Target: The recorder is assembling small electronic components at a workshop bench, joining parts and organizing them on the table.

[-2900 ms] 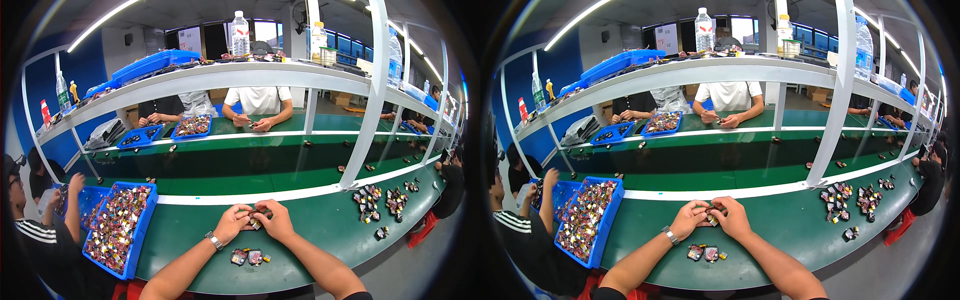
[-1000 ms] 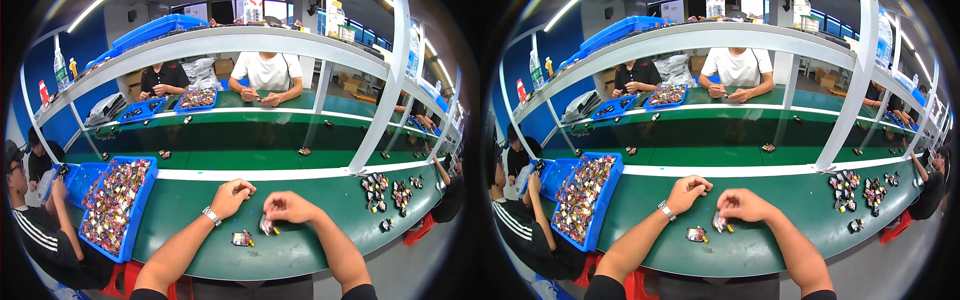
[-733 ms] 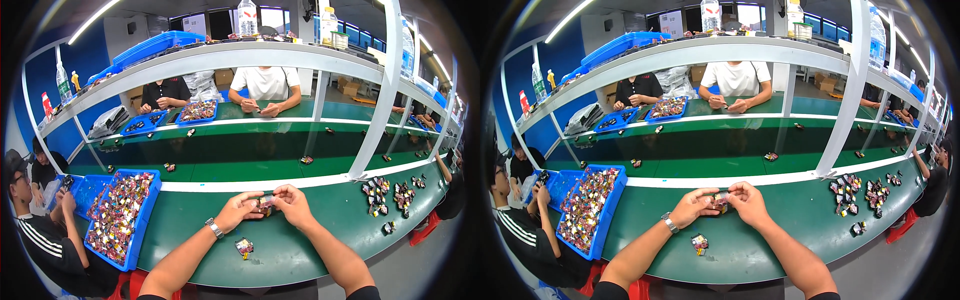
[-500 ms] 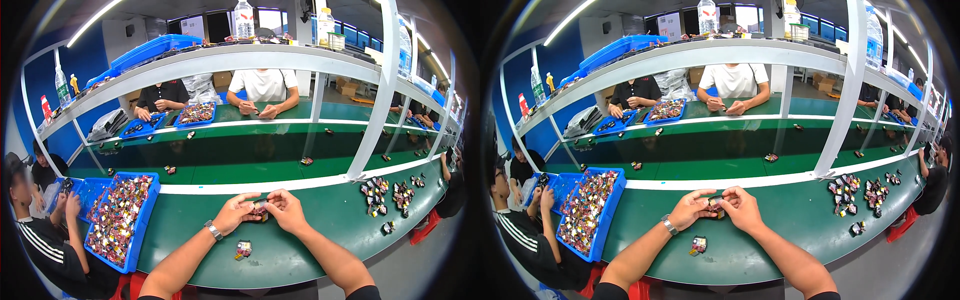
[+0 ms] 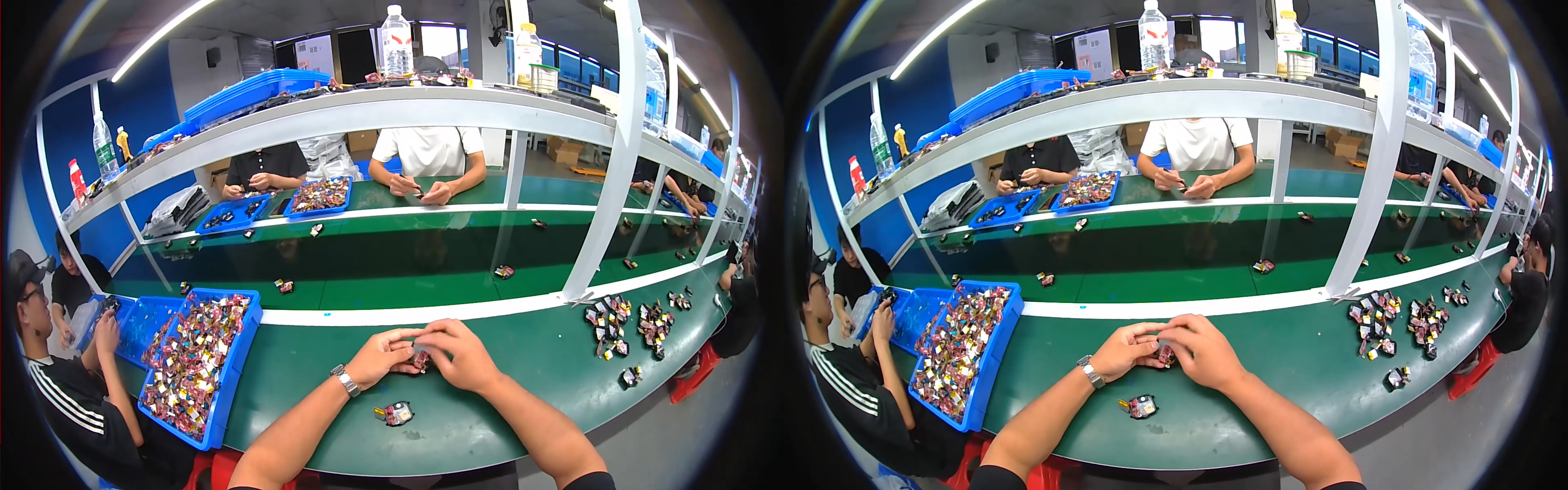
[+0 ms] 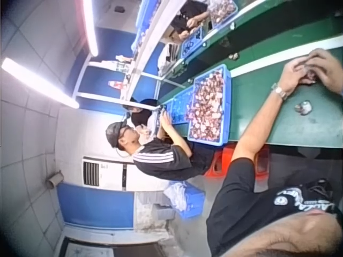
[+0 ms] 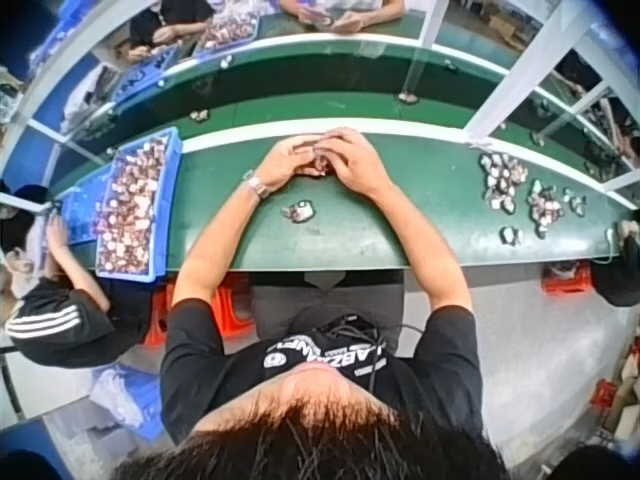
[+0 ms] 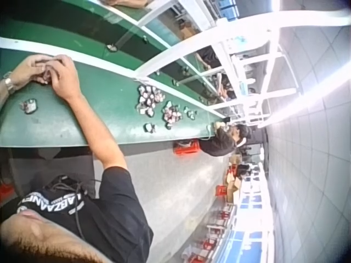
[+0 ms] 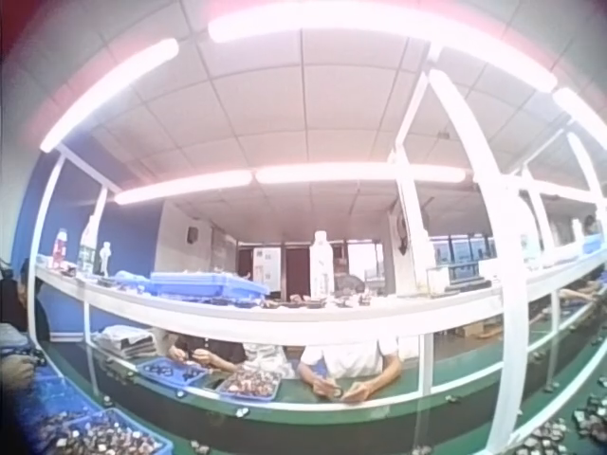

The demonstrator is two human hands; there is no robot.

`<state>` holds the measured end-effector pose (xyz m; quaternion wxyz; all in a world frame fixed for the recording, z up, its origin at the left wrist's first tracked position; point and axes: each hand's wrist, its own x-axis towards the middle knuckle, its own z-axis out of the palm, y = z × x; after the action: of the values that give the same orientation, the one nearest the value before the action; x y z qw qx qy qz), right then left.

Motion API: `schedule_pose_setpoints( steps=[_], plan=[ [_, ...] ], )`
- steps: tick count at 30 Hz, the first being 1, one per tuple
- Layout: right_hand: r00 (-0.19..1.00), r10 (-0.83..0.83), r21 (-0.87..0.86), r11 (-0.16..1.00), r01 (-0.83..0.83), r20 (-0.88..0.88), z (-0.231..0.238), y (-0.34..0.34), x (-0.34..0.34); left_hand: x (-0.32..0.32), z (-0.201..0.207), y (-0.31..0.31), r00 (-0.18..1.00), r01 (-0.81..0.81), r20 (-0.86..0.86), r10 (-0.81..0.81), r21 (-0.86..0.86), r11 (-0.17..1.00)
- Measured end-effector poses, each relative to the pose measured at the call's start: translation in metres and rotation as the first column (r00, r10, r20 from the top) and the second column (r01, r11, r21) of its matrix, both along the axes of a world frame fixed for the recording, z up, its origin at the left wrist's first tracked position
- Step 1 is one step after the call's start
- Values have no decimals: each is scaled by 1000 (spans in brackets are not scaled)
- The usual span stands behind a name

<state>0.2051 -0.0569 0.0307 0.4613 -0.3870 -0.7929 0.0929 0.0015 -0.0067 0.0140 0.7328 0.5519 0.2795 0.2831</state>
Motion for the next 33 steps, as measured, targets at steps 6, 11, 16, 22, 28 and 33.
schedule_pose_setpoints(
  steps=[6, 11, 16, 22, 28, 33],
  plan=[
    [954, 46, -54, 998, -31, 296, 6, -4, 4, 0, -4, 2, 998, -47, 27, 48, -48, 998],
    [950, 53, -84, 996, -29, 308, 0, -1, 6, 1, -7, 1, 999, -41, 3, 41, -27, 999],
    [993, 2, -168, 986, 19, 122, -10, 1, 2, 1, -2, -2, 999, -40, 12, 40, -4, 999],
    [995, -31, -210, 977, 49, 90, -13, 4, 0, -1, -6, 2, 996, 1, 92, 3, -45, 999],
    [1000, -13, -262, 965, 9, -11, -15, 5, 0, -2, -7, 2, 991, 13, 135, -9, -28, 1000],
    [998, -7, -294, 956, -9, -55, -16, 7, 0, -3, -9, 2, 991, 12, 135, -8, -26, 1000]
  ],
)
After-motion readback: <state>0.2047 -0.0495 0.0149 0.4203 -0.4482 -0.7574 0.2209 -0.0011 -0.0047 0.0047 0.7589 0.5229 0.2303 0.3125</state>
